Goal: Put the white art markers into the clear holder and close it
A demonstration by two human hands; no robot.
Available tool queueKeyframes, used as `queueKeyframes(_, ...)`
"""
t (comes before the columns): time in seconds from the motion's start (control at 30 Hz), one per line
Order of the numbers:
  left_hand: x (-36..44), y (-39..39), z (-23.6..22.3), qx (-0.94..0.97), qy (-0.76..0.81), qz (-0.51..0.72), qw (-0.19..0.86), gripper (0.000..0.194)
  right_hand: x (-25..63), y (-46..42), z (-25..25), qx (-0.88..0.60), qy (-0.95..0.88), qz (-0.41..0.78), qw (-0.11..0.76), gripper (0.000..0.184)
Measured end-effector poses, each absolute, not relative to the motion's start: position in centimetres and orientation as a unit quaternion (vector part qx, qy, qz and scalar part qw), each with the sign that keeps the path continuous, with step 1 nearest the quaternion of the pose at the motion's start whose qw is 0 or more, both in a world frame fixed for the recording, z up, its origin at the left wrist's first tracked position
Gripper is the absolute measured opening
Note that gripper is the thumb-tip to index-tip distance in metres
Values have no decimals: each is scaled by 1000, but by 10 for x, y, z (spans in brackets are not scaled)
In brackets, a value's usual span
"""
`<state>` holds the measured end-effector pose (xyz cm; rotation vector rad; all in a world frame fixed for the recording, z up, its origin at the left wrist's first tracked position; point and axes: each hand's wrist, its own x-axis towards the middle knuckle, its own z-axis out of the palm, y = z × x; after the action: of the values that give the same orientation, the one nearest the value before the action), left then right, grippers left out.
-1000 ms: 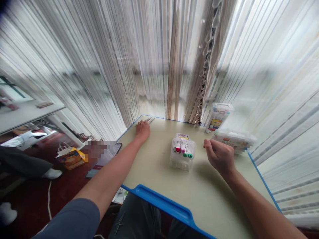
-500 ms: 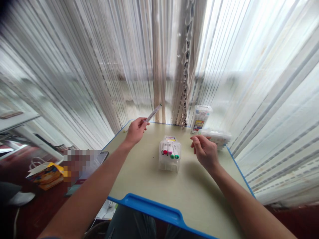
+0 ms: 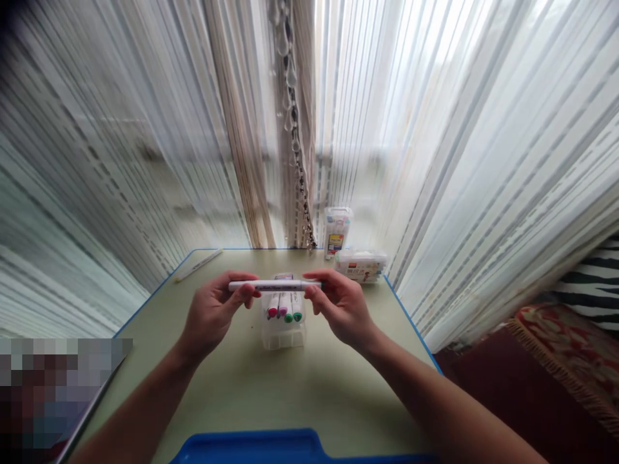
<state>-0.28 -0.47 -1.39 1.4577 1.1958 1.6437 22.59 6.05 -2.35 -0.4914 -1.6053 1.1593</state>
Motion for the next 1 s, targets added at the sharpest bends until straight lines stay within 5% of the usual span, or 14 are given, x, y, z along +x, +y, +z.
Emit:
queueKeyframes(0.4,1,-11,-19,440,370,717,394,25,222,57,-25,-175,-541,662,489,19)
queueKeyframes(1.0,-2,-8,-27,461,397,694,385,20,223,56,-23,-217,-623,541,522,24)
